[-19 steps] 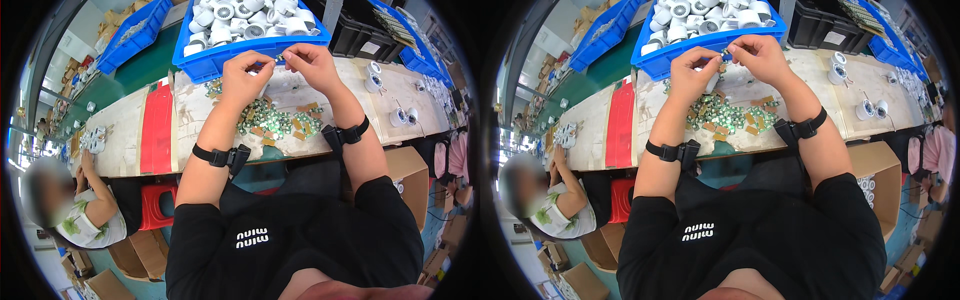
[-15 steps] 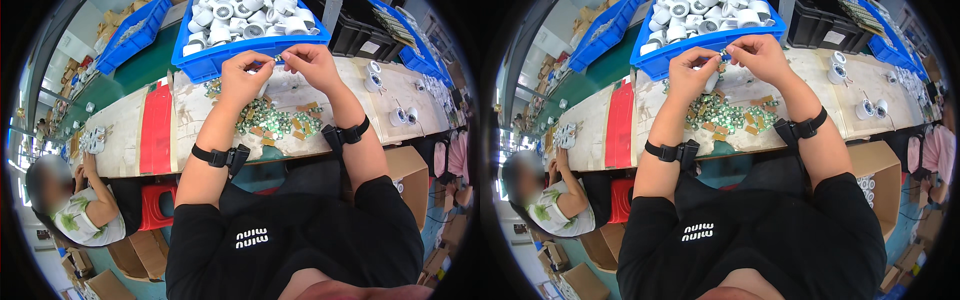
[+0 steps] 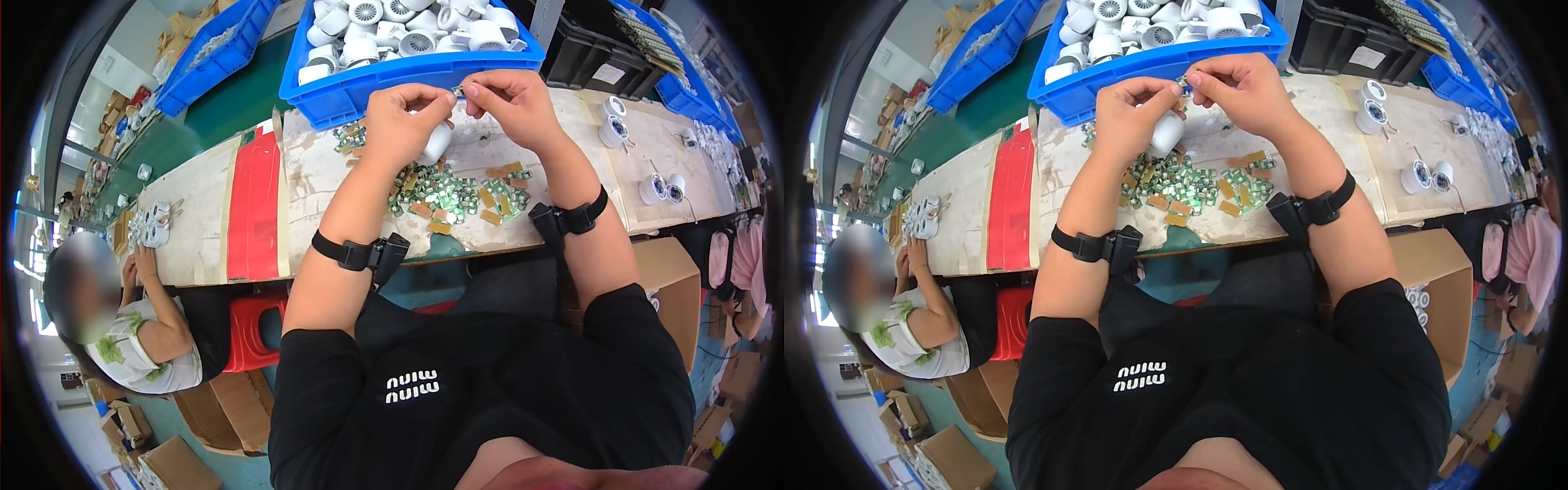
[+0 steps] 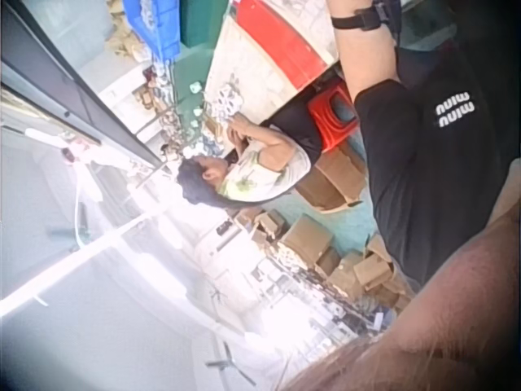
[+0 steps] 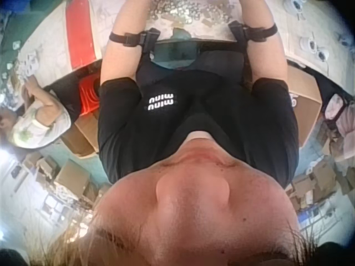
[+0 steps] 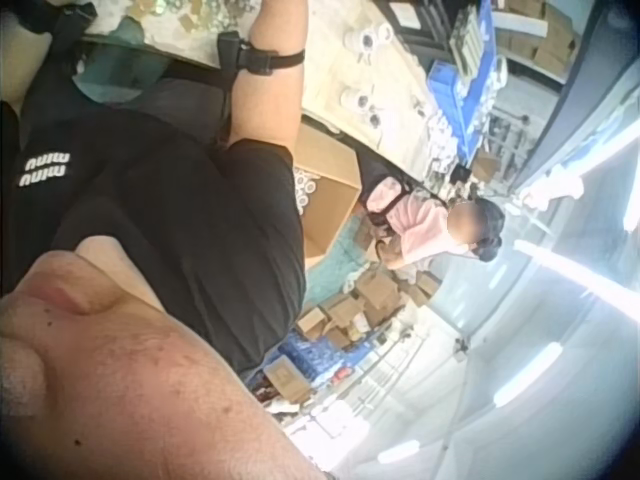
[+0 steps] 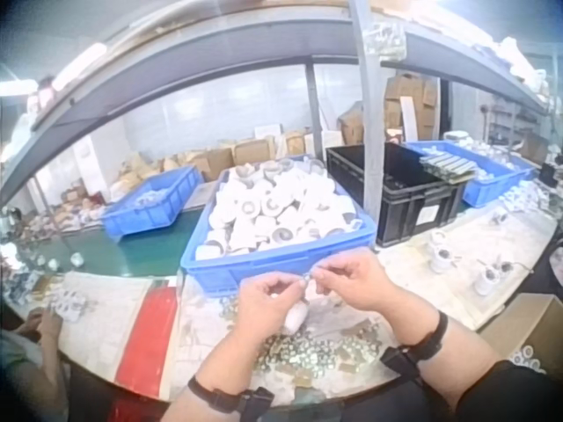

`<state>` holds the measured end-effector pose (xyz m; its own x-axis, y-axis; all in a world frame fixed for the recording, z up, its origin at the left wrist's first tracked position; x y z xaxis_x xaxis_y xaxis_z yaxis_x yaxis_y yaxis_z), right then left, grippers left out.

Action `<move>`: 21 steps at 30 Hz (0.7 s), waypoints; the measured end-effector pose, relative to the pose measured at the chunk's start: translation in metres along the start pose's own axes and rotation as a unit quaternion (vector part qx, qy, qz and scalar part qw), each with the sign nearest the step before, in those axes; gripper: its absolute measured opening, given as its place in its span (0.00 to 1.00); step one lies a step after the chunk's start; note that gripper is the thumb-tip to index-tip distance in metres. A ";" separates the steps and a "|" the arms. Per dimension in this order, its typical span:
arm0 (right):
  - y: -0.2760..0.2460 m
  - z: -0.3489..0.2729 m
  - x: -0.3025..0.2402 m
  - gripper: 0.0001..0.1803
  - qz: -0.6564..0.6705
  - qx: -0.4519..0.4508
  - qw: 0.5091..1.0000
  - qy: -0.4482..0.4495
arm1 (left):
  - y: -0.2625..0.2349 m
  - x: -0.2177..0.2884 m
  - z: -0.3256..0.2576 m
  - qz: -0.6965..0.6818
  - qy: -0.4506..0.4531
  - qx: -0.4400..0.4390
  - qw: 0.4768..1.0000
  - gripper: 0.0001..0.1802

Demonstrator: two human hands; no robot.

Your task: Sort internal mounting plates, insert electronic components and hardware, and manually press together white plastic housing units for electronic products or light fixtures at a workbench.

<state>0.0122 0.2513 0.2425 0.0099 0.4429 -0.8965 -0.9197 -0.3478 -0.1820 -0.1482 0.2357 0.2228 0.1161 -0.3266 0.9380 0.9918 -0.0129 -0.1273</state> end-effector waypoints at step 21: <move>0.006 -0.003 -0.021 0.16 -0.211 -0.044 0.977 0.000 | -0.021 0.052 -0.017 0.258 0.185 0.012 0.948 0.05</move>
Point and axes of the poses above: each hand's wrist, its own z-axis towards the middle knuckle, its own y-axis out of the palm, x = y × z, the point moved 10 cm from there along z, towards the middle knuckle, and after that the axes turned 1 degree about y, right-handed, at the moved point
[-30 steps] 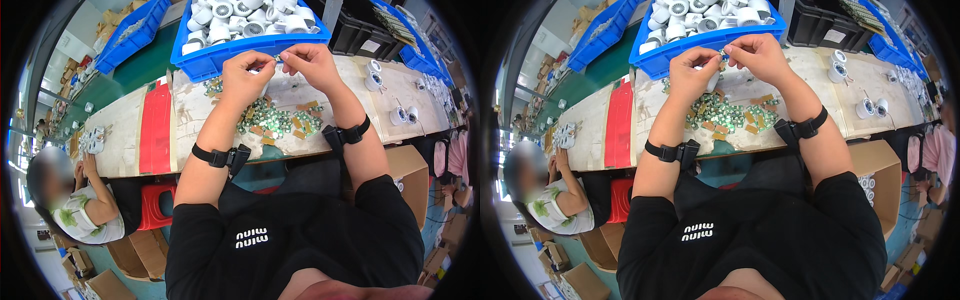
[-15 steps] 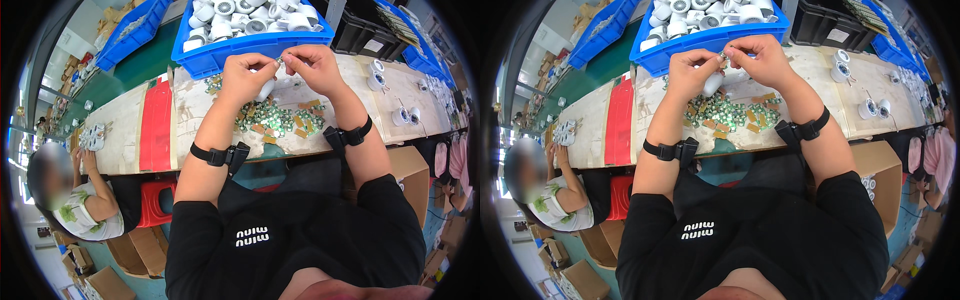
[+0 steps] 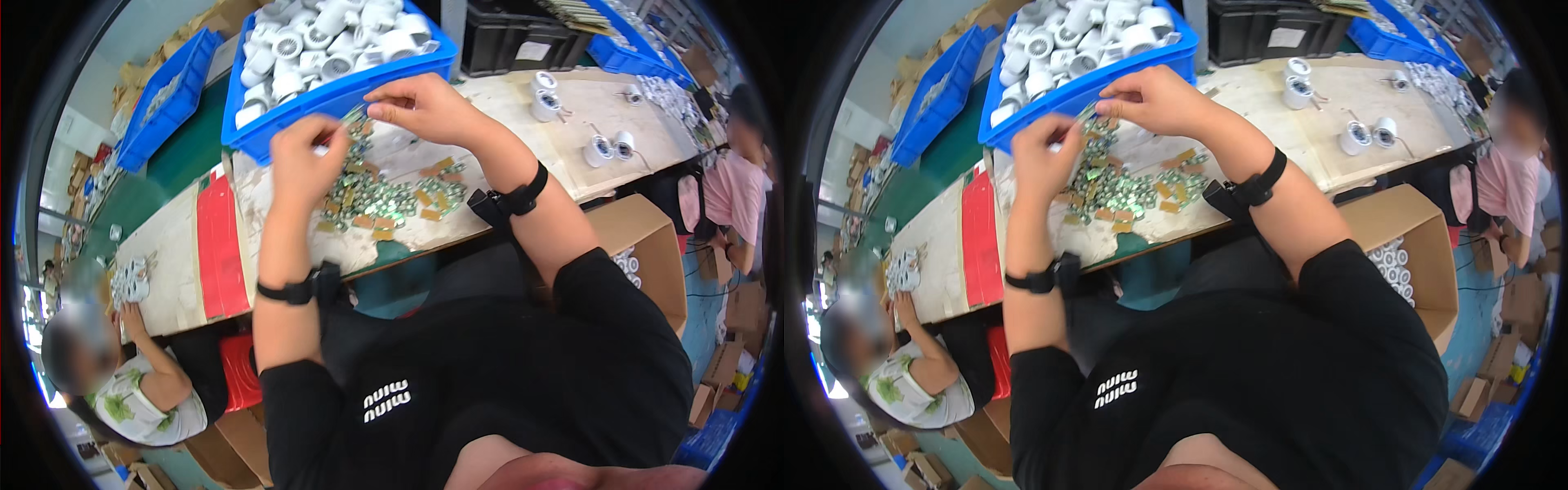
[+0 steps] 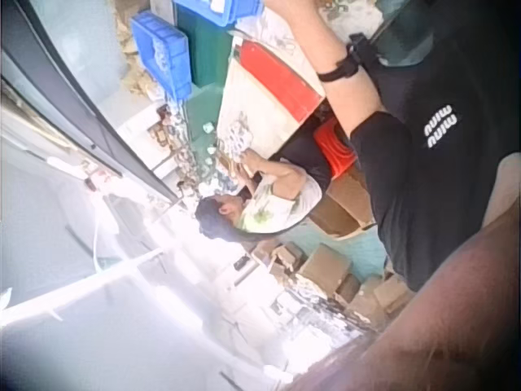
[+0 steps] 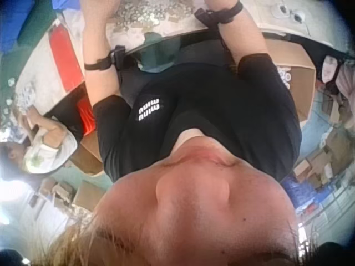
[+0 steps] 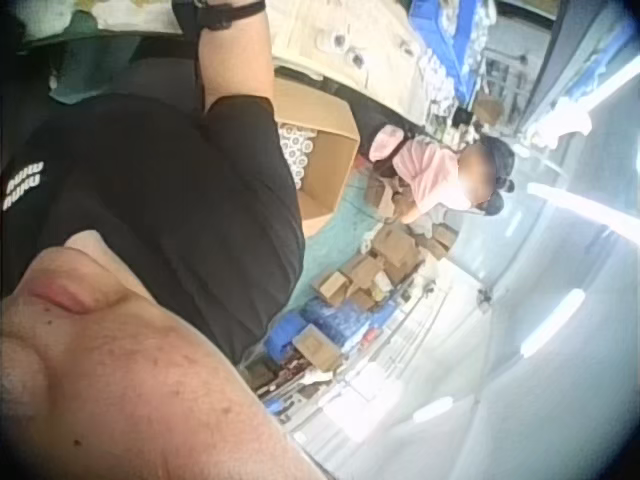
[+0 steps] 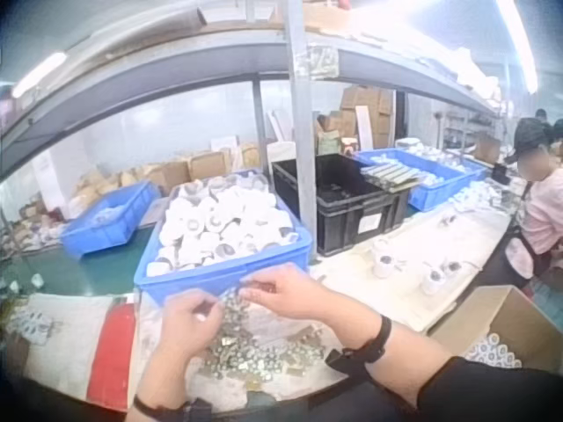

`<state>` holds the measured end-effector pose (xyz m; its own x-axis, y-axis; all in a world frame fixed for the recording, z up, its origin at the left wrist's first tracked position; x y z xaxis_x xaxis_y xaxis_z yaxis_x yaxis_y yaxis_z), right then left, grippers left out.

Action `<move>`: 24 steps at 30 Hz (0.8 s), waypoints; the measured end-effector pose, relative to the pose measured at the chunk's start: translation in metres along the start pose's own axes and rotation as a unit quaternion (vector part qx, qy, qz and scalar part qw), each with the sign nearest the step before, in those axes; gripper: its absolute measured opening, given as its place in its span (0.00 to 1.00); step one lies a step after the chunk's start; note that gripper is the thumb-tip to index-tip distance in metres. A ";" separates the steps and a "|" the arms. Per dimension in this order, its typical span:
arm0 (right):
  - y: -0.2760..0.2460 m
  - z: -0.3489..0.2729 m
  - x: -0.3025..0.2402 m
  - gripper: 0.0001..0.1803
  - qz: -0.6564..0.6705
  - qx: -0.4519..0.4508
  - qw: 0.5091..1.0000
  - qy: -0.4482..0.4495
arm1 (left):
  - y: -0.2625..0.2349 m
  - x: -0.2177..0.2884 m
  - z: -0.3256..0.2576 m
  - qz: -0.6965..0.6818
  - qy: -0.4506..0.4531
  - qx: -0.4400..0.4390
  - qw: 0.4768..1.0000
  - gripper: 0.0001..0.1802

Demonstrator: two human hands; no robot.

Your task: Sort internal mounting plates, insert electronic components and hardware, and manually press together white plastic housing units for electronic products or light fixtures at a workbench.

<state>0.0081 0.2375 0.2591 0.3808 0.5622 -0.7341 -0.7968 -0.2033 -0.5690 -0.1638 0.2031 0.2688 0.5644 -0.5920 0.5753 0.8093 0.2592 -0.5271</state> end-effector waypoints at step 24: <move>-0.130 -0.025 -0.011 0.35 0.132 0.267 0.946 -0.124 | -0.143 -0.059 0.019 0.430 -0.009 0.080 0.899 0.12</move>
Point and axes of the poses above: each hand's wrist, its own z-axis towards the middle knuckle, its own y-axis out of the palm, x = y × z, the point moved 10 cm from there along z, towards the middle knuckle, and after that the axes turned 1 degree about y, right-handed, at the moved point
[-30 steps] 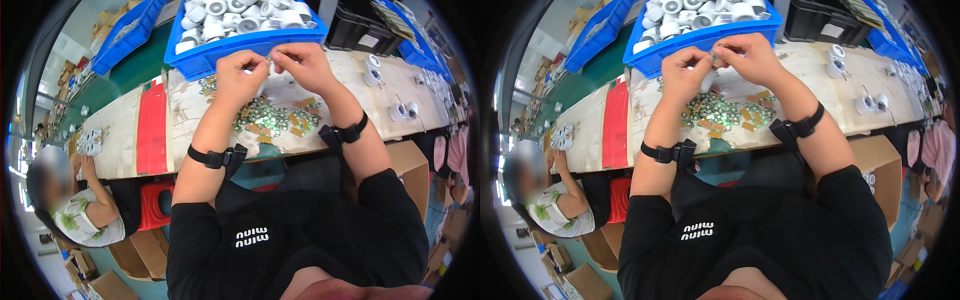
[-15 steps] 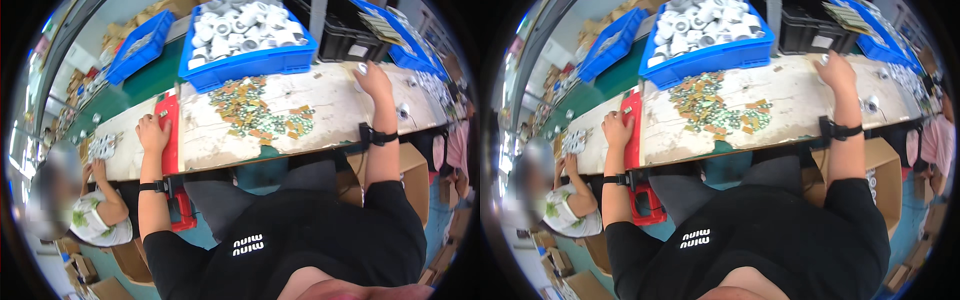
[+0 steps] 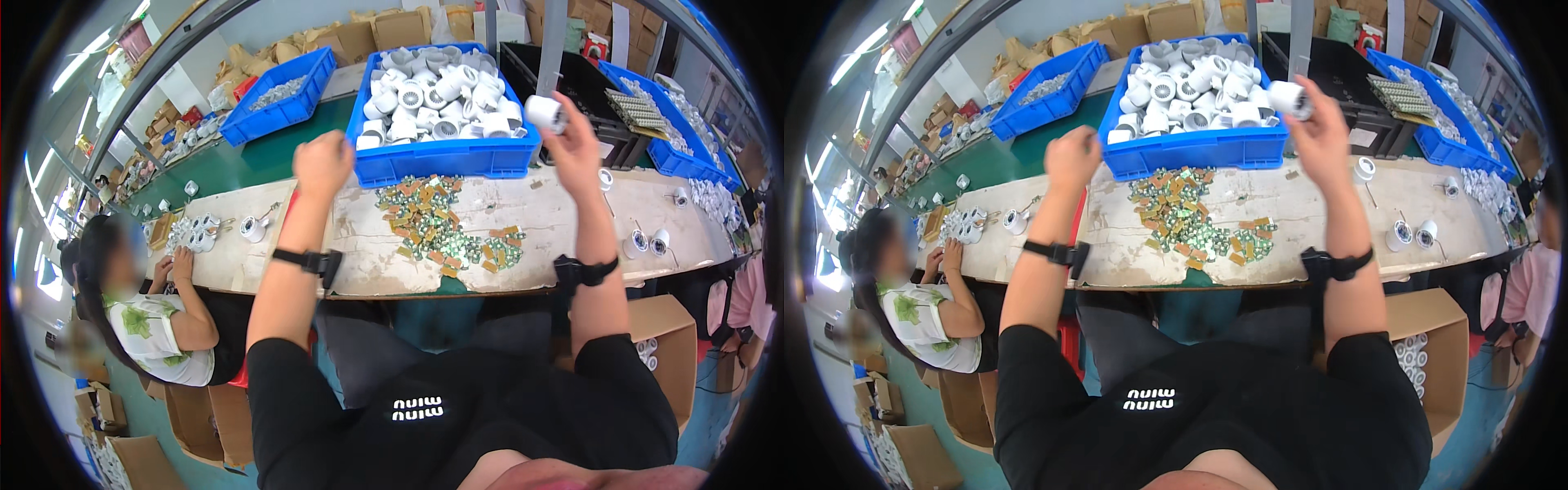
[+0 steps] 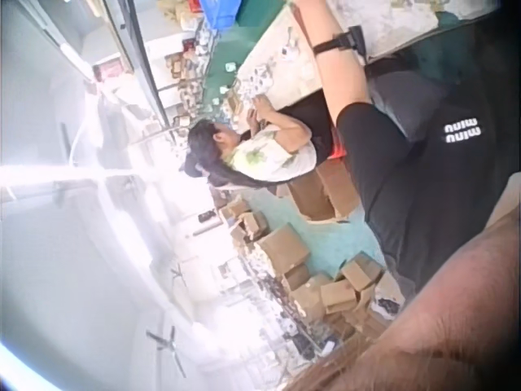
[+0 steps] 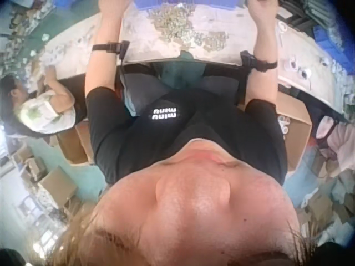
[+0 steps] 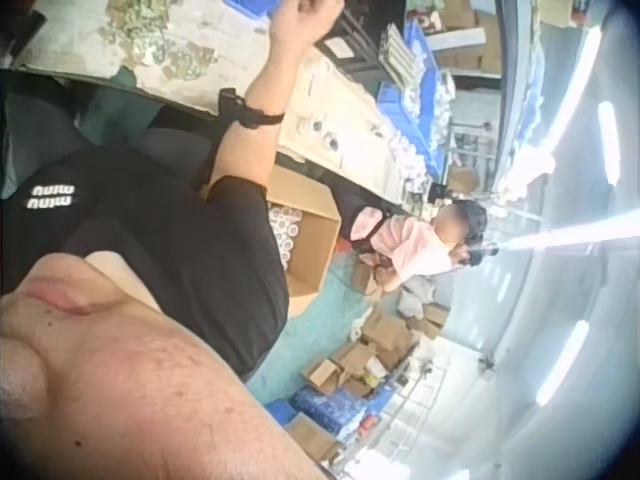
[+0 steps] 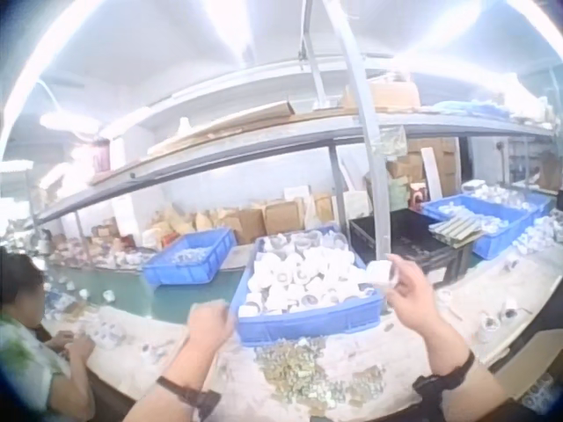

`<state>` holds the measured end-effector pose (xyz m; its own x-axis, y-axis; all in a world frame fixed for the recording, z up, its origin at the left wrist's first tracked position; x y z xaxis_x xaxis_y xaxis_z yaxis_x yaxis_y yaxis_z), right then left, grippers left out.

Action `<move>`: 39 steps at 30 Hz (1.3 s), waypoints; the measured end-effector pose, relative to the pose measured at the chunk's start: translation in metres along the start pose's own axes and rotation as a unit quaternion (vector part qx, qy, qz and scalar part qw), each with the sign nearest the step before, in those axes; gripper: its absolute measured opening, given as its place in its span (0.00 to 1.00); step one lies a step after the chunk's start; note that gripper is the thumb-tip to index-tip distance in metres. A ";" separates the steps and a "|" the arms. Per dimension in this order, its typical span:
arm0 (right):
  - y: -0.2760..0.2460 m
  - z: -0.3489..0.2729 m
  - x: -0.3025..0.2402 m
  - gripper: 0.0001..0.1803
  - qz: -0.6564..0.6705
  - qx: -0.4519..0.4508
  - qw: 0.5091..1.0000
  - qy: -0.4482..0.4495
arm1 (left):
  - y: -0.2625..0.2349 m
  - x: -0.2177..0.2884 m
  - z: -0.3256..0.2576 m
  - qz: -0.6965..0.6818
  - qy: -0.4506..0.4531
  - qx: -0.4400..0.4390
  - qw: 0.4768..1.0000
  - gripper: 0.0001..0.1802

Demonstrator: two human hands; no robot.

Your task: Sort internal mounting plates, insert electronic components and hardware, and manually press together white plastic housing units for electronic products or light fixtures at a workbench.

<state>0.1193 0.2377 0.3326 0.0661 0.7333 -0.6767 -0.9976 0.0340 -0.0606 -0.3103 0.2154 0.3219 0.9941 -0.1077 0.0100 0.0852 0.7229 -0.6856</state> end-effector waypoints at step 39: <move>0.101 -0.045 0.038 0.25 0.193 -0.105 0.973 0.072 | 0.089 0.192 -0.024 -0.849 -0.092 -0.092 0.512 0.29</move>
Point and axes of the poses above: each hand's wrist, its own z-axis towards the middle knuckle, its own y-axis out of the palm, x = y × z, the point moved 10 cm from there along z, towards the middle knuckle, and after that the axes turned 1 degree about y, right-handed, at the moved point
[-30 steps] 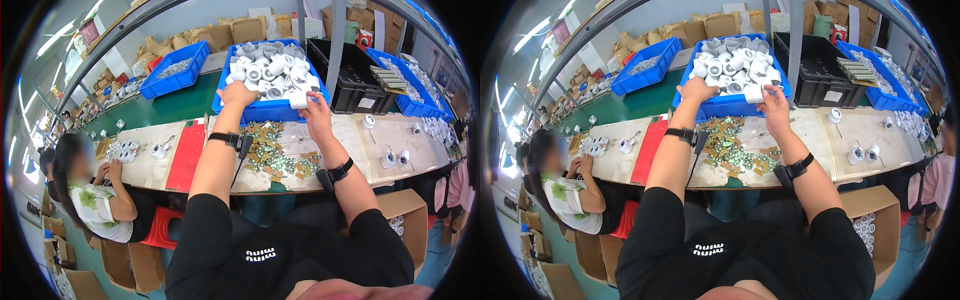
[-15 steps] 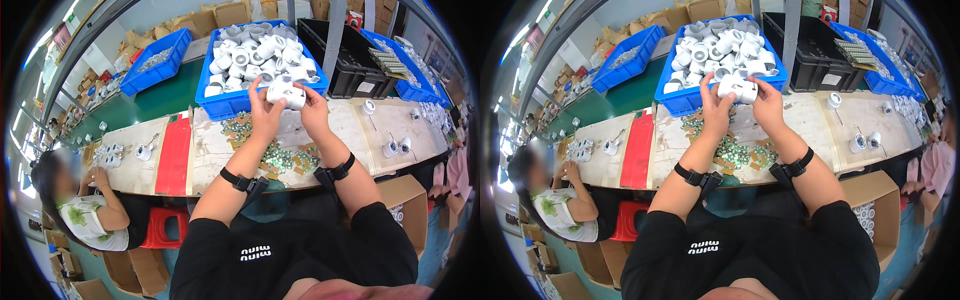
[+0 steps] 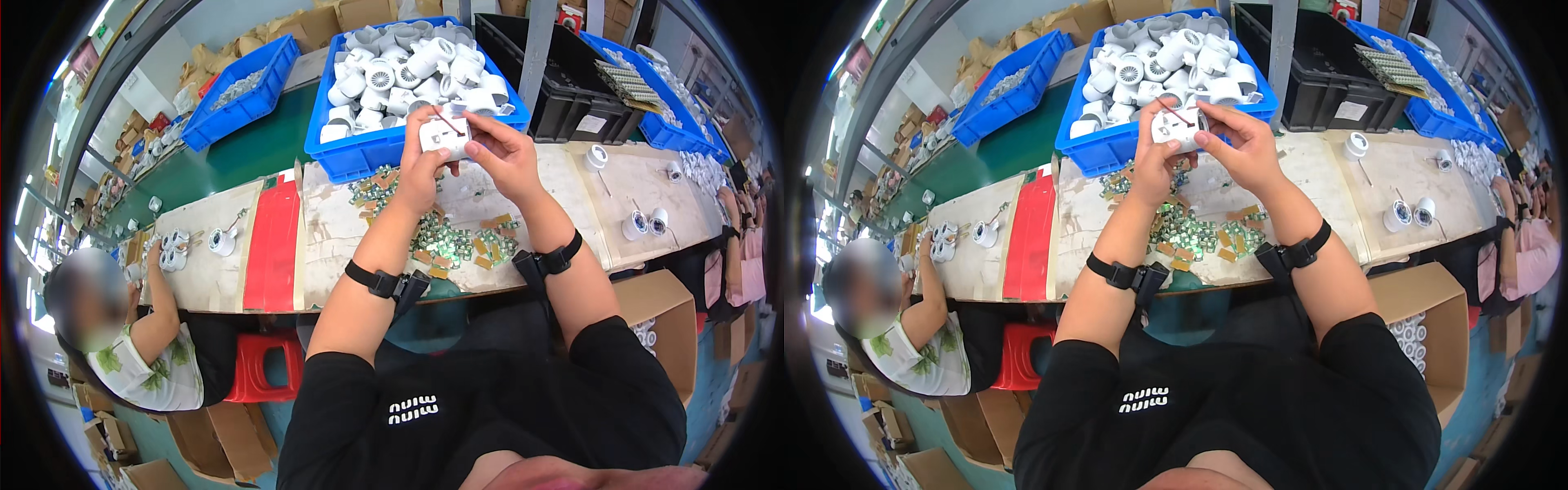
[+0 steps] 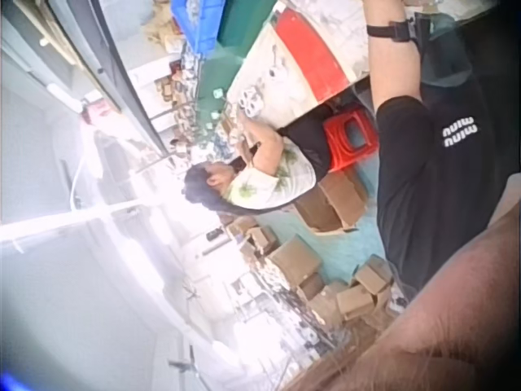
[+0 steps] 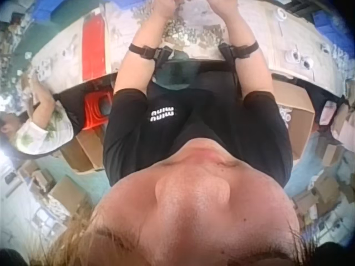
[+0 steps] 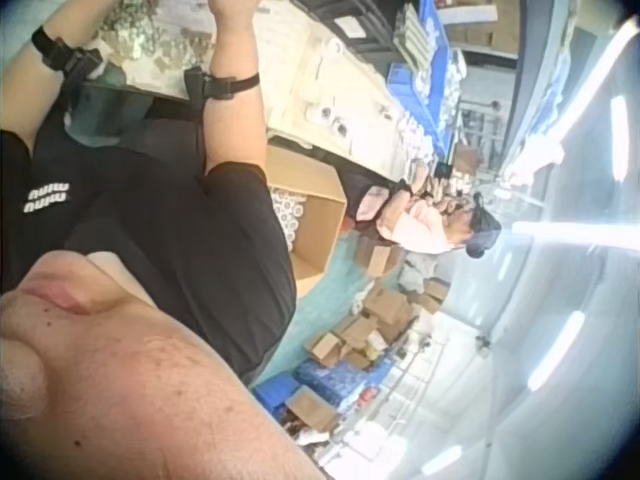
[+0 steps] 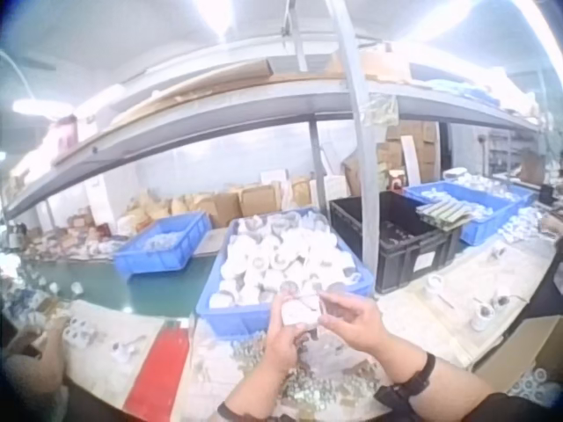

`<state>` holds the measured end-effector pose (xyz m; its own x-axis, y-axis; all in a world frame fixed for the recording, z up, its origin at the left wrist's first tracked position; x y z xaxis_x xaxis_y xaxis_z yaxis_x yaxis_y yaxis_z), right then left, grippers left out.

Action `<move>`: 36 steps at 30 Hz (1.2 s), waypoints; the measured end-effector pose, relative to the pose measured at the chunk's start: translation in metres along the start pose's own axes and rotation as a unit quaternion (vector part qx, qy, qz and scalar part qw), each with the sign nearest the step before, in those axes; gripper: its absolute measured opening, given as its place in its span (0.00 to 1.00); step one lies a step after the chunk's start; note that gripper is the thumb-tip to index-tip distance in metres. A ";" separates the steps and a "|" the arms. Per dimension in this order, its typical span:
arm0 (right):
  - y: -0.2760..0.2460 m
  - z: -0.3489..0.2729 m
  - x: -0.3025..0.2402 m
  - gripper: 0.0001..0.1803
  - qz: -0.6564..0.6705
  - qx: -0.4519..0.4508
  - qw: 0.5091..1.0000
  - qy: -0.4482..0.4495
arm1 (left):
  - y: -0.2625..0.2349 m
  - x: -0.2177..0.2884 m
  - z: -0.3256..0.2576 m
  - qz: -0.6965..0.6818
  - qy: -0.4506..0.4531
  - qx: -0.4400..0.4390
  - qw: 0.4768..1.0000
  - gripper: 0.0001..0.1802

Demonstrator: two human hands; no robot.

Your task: Sort internal mounting plates, insert electronic components and hardware, and manually press together white plastic housing units for electronic products or light fixtures at a workbench.

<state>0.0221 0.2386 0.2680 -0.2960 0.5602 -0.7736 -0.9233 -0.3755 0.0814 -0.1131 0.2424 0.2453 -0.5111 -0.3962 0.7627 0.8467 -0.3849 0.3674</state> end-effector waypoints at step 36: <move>0.046 -0.027 0.081 0.13 -0.424 -0.285 0.855 0.086 | -0.069 0.026 0.006 0.037 0.093 0.240 0.966 0.14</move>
<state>-0.0376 0.2474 0.1919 0.5062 0.7111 -0.4880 -0.5038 -0.2155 -0.8365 -0.1844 0.2639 0.2431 -0.4265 -0.5672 0.7046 0.8305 0.0631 0.5535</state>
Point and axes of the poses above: each hand's wrist, its own z-axis towards the middle knuckle, its own y-axis out of the palm, x = y × z, the point moved 10 cm from there along z, towards the middle knuckle, and after that the axes turned 1 degree about y, right-handed, at the moved point
